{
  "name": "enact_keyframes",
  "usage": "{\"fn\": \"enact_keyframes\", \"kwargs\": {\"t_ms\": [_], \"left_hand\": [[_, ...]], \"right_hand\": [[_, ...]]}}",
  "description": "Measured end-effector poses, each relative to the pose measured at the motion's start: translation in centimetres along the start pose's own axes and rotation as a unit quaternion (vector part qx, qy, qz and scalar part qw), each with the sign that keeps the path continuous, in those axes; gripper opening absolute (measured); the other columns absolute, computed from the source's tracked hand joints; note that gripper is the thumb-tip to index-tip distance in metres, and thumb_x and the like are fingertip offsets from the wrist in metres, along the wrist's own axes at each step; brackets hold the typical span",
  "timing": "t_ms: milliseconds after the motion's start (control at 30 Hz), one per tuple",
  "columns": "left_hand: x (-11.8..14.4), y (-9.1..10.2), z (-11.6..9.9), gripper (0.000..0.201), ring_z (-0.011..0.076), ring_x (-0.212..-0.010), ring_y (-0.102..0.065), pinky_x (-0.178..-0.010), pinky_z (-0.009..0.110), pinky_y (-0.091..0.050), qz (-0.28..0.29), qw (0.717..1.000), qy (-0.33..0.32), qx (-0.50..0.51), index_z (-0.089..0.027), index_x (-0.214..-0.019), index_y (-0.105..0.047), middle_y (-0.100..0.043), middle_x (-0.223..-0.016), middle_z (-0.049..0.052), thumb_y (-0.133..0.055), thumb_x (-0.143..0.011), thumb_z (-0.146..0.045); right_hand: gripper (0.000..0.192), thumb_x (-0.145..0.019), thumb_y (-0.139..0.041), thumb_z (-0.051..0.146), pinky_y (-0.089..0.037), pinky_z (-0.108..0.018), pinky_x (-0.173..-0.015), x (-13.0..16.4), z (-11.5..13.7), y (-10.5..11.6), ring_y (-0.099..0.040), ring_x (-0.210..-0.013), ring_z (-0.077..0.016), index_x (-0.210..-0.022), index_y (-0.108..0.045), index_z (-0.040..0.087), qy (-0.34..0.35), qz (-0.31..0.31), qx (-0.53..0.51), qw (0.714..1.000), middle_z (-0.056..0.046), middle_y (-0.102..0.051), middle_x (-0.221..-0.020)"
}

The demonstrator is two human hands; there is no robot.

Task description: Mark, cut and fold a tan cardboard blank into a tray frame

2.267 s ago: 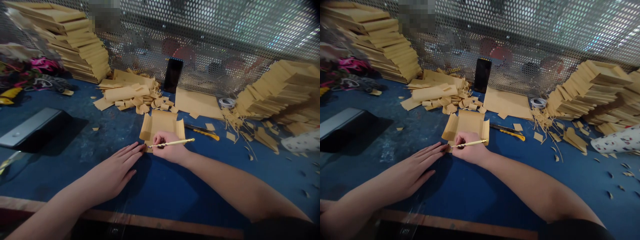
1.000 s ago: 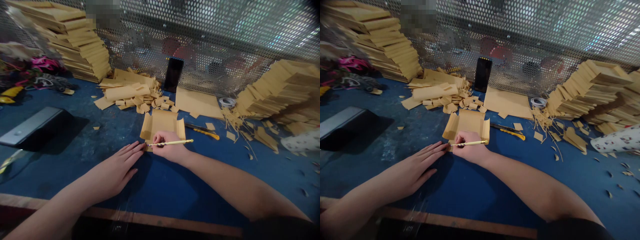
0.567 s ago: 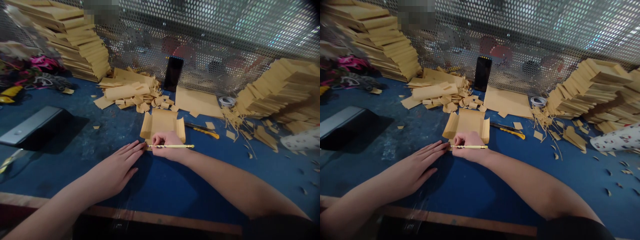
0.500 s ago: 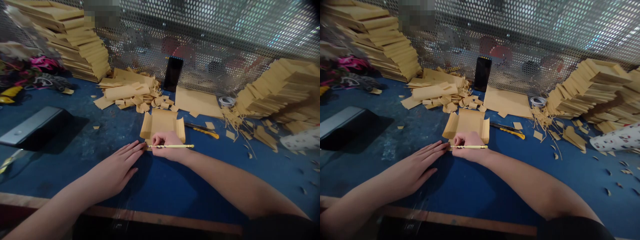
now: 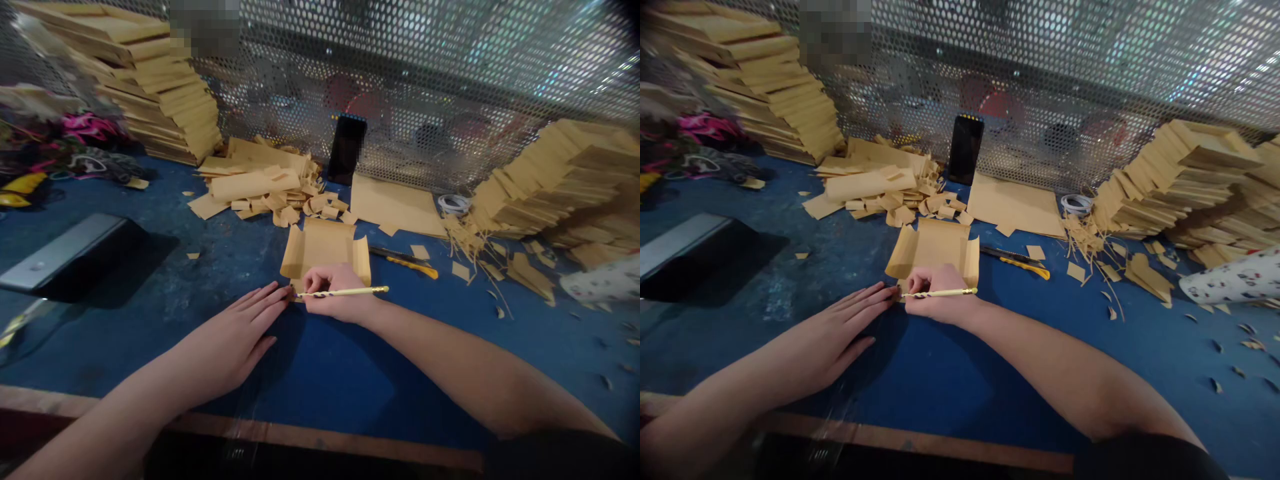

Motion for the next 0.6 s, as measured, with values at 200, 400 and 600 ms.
{"fn": "enact_keyframes", "kwargs": {"t_ms": [200,400,600], "left_hand": [[0.09,0.11,-0.06,0.051,0.0258,-0.144,-0.026,-0.117,0.044,-0.031,-0.007,1.0,-0.001,0.02,-0.022,-0.147,-0.036,-0.029,-0.155,0.003,-0.044,-0.096,-0.029],[0.16,0.04,0.0,0.049,0.0257,-0.144,-0.024,-0.117,0.044,-0.031,-0.004,1.0,-0.002,0.011,-0.022,-0.145,-0.039,-0.027,-0.156,0.002,-0.044,-0.097,-0.029],[0.14,-0.07,0.05,0.051,0.0252,-0.145,-0.024,-0.117,0.044,-0.03,0.001,1.0,-0.005,0.007,-0.022,-0.147,-0.036,-0.027,-0.156,0.002,-0.043,-0.097,-0.03]], "right_hand": [[0.014,-0.067,-0.062,0.014,-0.042,-0.022,-0.058,-0.09,-0.23,0.04,-0.054,-0.064,-0.0103,-0.063,-0.049,0.018,-0.005,0.0,0.009,1.0,0.001,-0.063,-0.076],[0.013,-0.069,-0.062,0.016,-0.04,-0.022,-0.055,-0.24,-0.74,0.06,-0.052,-0.061,-0.01,-0.067,-0.049,0.019,-0.02,-0.01,0.018,1.0,0.0,-0.062,-0.077],[0.016,-0.067,-0.061,0.013,-0.042,-0.022,-0.057,-0.09,-0.16,0.01,-0.053,-0.063,-0.0099,-0.063,-0.048,0.019,-0.007,0.005,-0.001,1.0,0.001,-0.062,-0.077]]}}
Point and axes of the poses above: each hand's wrist, its own x-axis away from the middle knuckle, its own y-axis out of the back of the hand, z = x × y, the point moved 5 cm from there along -x, towards the middle knuckle
